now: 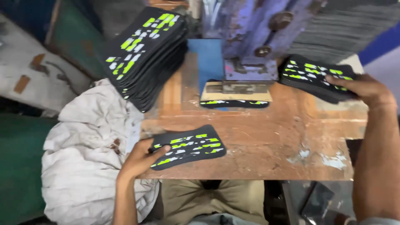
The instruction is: The person repeatedly picks up black rectangular items with neon green patterns from a stack on the left and places them onto a stack on the right. The person uses both hands to handle the items, occasionally adjusting their position on the table.
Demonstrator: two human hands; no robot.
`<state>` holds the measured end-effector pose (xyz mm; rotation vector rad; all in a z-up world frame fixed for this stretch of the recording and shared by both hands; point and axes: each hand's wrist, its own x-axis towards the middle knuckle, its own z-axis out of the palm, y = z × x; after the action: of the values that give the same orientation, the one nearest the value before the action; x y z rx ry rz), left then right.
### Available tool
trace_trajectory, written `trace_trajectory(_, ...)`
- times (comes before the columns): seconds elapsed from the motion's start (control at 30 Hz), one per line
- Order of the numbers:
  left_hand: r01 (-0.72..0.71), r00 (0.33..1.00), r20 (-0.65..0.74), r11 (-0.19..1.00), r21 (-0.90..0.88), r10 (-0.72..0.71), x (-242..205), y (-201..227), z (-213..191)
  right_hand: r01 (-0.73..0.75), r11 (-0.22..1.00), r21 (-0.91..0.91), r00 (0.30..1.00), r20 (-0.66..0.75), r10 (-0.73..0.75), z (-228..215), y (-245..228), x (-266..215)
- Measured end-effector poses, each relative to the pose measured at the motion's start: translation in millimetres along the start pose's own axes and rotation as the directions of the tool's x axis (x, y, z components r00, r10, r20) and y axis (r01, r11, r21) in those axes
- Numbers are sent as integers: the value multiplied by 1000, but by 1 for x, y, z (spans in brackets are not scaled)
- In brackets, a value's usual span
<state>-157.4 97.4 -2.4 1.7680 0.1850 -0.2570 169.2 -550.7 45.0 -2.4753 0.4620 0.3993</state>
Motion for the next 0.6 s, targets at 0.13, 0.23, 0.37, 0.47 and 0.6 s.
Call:
trace_trajectory(0.13,-75,997,-3,997,-1,75,-1,-1,-2,27,996,80,999,-43,-24,14,11,-13)
trace_trajectory(0.23,-48,999,-15,995,84,49,-3,-8,-1,123,982,144,986,-130,-104,21,0,-43)
trace_trajectory(0.37,-203,967,-126,970,136,220,-6,27,-5,228,954,195,957,-228,-181,27,13,-64)
trace_trajectory(0.47,-319,833,-408,928,194,372,-8,89,-27,293,931,217,930,-289,-225,36,37,-102)
trace_trajectory(0.6,-651,534,-555,729,212,638,40,161,-83,201,946,255,895,-440,-71,43,71,-145)
